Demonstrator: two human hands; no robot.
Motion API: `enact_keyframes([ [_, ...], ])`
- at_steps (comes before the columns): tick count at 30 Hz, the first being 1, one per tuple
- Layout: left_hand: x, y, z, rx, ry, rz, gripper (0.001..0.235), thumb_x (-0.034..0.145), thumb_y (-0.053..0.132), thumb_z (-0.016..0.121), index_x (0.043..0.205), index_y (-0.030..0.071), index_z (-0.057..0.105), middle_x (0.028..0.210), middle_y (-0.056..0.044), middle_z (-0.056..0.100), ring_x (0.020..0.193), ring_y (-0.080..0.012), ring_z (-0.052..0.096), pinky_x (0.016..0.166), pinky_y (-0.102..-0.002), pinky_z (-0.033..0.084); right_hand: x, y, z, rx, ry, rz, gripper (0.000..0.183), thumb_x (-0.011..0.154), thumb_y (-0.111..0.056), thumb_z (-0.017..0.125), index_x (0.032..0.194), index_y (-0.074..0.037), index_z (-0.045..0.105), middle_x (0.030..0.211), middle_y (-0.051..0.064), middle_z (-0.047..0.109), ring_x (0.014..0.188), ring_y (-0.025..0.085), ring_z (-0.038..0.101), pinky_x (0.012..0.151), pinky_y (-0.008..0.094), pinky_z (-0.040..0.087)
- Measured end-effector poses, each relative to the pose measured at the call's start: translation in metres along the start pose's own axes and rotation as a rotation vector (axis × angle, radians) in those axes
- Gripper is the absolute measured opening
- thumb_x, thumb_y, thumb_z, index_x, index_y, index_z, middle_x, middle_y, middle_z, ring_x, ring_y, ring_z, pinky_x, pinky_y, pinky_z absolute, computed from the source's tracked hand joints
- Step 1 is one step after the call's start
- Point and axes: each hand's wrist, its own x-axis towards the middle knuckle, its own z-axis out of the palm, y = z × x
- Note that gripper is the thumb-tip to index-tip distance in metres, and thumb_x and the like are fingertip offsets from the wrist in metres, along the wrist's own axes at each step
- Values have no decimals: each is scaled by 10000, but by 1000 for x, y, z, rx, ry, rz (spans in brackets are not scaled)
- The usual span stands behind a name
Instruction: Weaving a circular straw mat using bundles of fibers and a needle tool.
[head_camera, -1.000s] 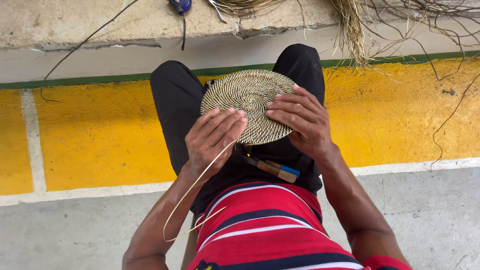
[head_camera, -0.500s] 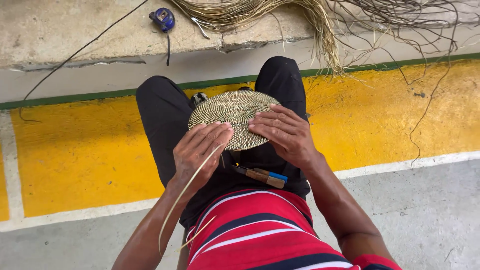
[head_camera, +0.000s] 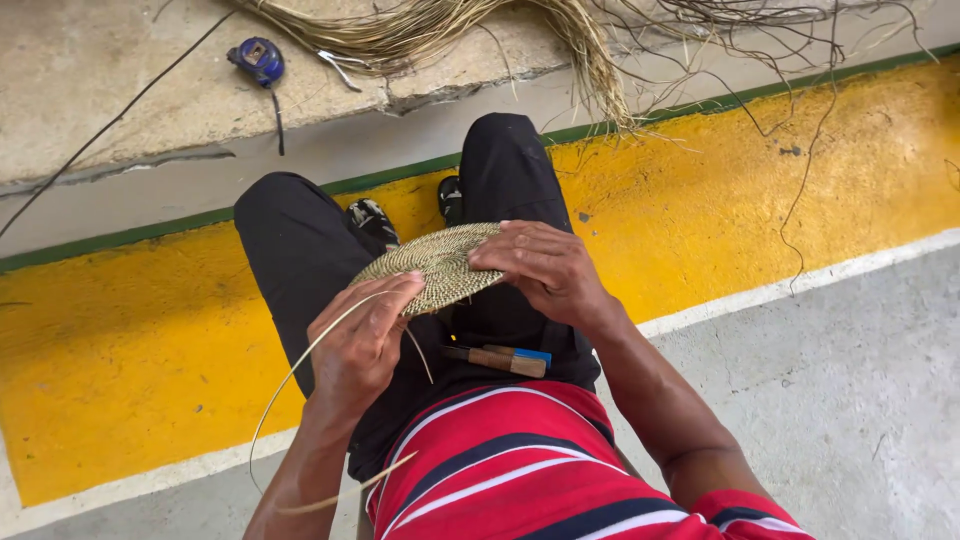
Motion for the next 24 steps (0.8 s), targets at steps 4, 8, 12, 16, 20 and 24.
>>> enact_keyframes([
  [4, -3, 2, -4, -148, 28, -130, 316, 862, -14, 732, 1171, 55, 722, 1154, -84, 763, 1074, -226, 749, 944, -370, 593, 16, -8, -12, 153, -44, 74, 380, 843, -55, 781, 1214, -82, 702, 1229, 59, 728, 1191, 271, 695, 1065, 413, 553],
  [8, -13, -1, -6, -410, 95, -371, 192, 979, 92, 706, 1163, 41, 729, 1089, -85, 779, 962, -131, 754, 833, -272, 603, -2, 20, -7, 558, -51, 414, 328, 907, -89, 756, 1223, -45, 681, 1140, 69, 742, 1050, 157, 719, 898, 309, 608],
  [12, -27, -15, 9, -384, 153, -505, 216, 971, 169, 736, 1129, 23, 740, 984, -80, 785, 866, -89, 721, 766, -240, 555, -32, 52, 16, 635, 35, 419, 179, 1023, -70, 684, 1187, -6, 721, 1148, 75, 747, 1071, 132, 701, 950, 292, 585],
  [16, -34, -25, 19, -402, 193, -599, 266, 953, 212, 766, 1111, 1, 731, 910, -61, 765, 812, -63, 660, 732, -226, 518, -41, 60, 22, 643, 59, 583, 157, 1010, -94, 713, 1124, 11, 742, 1044, 60, 753, 968, 132, 693, 875, 302, 599],
  [20, -46, -37, 30, -614, 270, -648, 262, 982, 203, 764, 1117, -16, 721, 939, -18, 731, 844, -50, 616, 787, -215, 499, -8, 38, 5, 926, 27, 613, 337, 918, -185, 741, 1216, -40, 680, 1101, 9, 733, 1037, 110, 681, 946, 304, 567],
  [24, -44, -45, 34, -866, 397, -672, 262, 1005, 183, 751, 1157, -27, 708, 1004, 1, 713, 900, -49, 598, 857, -211, 488, -16, 52, 13, 914, -1, 674, 377, 884, -203, 786, 1206, -46, 669, 1111, -3, 729, 1050, 102, 671, 947, 304, 548],
])
